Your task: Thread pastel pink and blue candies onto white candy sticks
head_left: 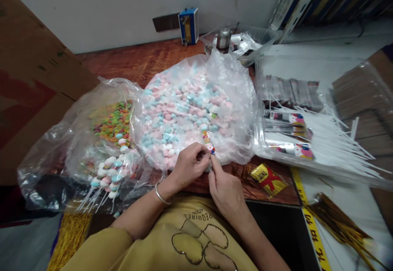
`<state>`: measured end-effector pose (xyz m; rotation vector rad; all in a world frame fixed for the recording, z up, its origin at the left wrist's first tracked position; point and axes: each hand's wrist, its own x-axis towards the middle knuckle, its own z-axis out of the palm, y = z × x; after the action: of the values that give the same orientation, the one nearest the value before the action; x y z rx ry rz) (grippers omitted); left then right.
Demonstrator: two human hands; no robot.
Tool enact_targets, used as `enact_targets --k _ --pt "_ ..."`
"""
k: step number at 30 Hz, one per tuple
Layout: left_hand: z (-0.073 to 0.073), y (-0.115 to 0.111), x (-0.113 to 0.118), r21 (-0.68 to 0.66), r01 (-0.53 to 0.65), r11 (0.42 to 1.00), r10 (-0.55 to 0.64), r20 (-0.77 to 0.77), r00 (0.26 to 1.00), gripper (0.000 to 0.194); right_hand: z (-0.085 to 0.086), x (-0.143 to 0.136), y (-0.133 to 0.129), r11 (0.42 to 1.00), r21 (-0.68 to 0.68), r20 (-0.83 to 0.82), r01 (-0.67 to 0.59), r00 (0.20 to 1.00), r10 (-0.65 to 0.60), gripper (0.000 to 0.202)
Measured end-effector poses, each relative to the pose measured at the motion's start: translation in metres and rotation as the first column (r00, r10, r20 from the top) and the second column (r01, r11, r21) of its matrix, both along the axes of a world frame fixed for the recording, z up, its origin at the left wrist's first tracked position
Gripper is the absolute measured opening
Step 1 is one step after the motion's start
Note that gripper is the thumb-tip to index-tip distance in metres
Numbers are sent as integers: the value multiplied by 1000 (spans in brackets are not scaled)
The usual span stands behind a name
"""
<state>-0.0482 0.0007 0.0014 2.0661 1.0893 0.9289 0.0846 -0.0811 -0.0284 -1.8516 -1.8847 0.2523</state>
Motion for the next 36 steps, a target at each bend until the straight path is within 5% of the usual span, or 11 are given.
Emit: enact_targets --k 4,9,14,16,18,21,24,27,30,36 --pt "-2 1 1 19 -34 999 34 30 999 10 -3 4 0 998 60 -28 -24 999 26 54" --pt "-7 0 2 94 27 995 -30 29 999 8 0 0 2 997 -72 -54 -24 998 20 50" --pt "-15 -6 5 -26 27 999 -24 103 994 7 -2 1 7 987 -157 -403 -29 915 -37 45" --pt "-17 -9 6 -119 -12 993 31 156 987 4 -5 3 8 981 -190 -646 -45 758 -90 49" --pt "-20 -10 7 -170 -46 984 79 188 979 4 -8 3 7 964 -255 -835 -70 519 -183 57" --pt "-23 -11 7 -98 -71 993 84 134 987 11 -10 2 4 938 -320 -936 -134 196 -292 69" --pt "-28 -11 8 56 -81 995 79 40 996 16 -10 -1 1 932 -303 -949 -200 -20 -313 70" --pt "-33 -9 8 213 -82 974 88 -21 996 9 -10 -5 0 931 -282 -936 -230 -147 -320 68" --pt "-34 -7 7 327 -52 943 82 -77 994 8 -11 -6 0 943 -287 -945 -168 -111 -307 65" --pt "-31 -4 3 336 -20 942 46 -69 997 9 -10 -1 2 946 -285 -937 -156 252 -241 65"
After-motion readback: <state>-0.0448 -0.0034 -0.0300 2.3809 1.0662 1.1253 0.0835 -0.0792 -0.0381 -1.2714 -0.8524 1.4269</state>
